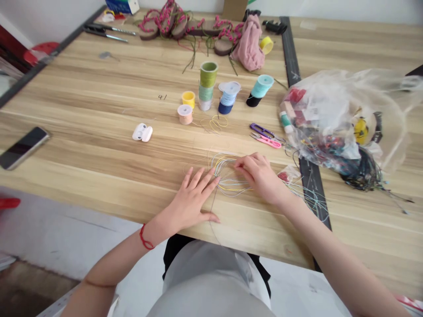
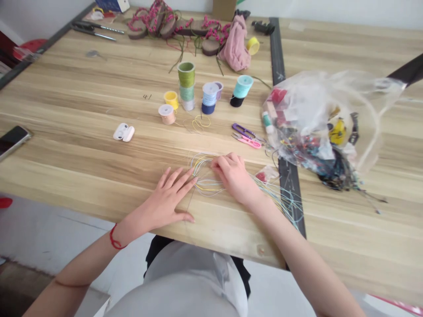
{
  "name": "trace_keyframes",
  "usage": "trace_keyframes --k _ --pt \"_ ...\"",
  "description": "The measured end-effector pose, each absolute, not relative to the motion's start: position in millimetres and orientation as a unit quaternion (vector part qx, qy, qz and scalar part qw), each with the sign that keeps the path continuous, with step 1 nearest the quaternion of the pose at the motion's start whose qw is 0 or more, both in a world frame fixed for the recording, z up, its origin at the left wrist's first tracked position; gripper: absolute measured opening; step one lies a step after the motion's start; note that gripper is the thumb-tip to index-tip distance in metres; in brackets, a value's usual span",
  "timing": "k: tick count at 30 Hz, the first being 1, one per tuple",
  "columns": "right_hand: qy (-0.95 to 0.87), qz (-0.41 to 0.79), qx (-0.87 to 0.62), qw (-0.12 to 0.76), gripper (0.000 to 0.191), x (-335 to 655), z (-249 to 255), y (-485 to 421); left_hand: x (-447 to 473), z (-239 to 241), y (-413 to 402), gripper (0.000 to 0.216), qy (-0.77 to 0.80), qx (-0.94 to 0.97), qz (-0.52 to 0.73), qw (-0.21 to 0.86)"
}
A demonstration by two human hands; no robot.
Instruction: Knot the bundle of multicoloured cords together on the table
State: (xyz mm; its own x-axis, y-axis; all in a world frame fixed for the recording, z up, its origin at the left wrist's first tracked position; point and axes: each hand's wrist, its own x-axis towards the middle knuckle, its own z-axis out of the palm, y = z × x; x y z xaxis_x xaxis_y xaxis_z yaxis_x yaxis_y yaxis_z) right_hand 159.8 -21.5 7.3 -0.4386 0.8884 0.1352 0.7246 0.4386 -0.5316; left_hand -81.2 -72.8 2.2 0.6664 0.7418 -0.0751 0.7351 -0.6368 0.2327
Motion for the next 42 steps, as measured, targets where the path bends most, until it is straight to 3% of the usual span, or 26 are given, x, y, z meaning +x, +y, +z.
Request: trace_keyframes --k 3,7,10,13,18,22,42 --pt "-0.763 0.316 -0.49 0.279 0.012 158.9 8.0 -24.0 -80.4 3.0 -73.3 0.105 0.407 0.906 0.008 0.116" --pt "-0.609 0.563 -0.427 0.36 0.025 149.5 7.6 -29.9 -79.8 3.9 -73.7 0.106 0.408 0.907 0.006 0.104" --pt "-0.516 0.652 -0.389 0.397 0.03 141.7 5.7 -31.6 -79.8 3.7 -73.9 0.107 0.408 0.907 0.002 0.1" --pt "-0.57 0.6 -0.41 0.384 0.024 139.9 6.1 -29.2 -80.0 2.5 -74.1 0.106 0.408 0.908 0.006 0.095" --pt "-0.786 0.389 -0.417 0.237 0.012 142.0 11.5 -27.4 -79.3 2.2 -74.5 0.106 0.407 0.909 0.006 0.089" --pt "-0.845 0.299 -0.398 0.195 0.007 138.2 8.1 -31.3 -78.2 3.5 -74.6 0.106 0.406 0.909 -0.001 0.088" --pt "-0.854 0.259 -0.396 0.218 0.008 137.6 -3.1 -32.7 -82.6 -1.9 -71.4 0.112 0.409 0.898 0.024 0.16"
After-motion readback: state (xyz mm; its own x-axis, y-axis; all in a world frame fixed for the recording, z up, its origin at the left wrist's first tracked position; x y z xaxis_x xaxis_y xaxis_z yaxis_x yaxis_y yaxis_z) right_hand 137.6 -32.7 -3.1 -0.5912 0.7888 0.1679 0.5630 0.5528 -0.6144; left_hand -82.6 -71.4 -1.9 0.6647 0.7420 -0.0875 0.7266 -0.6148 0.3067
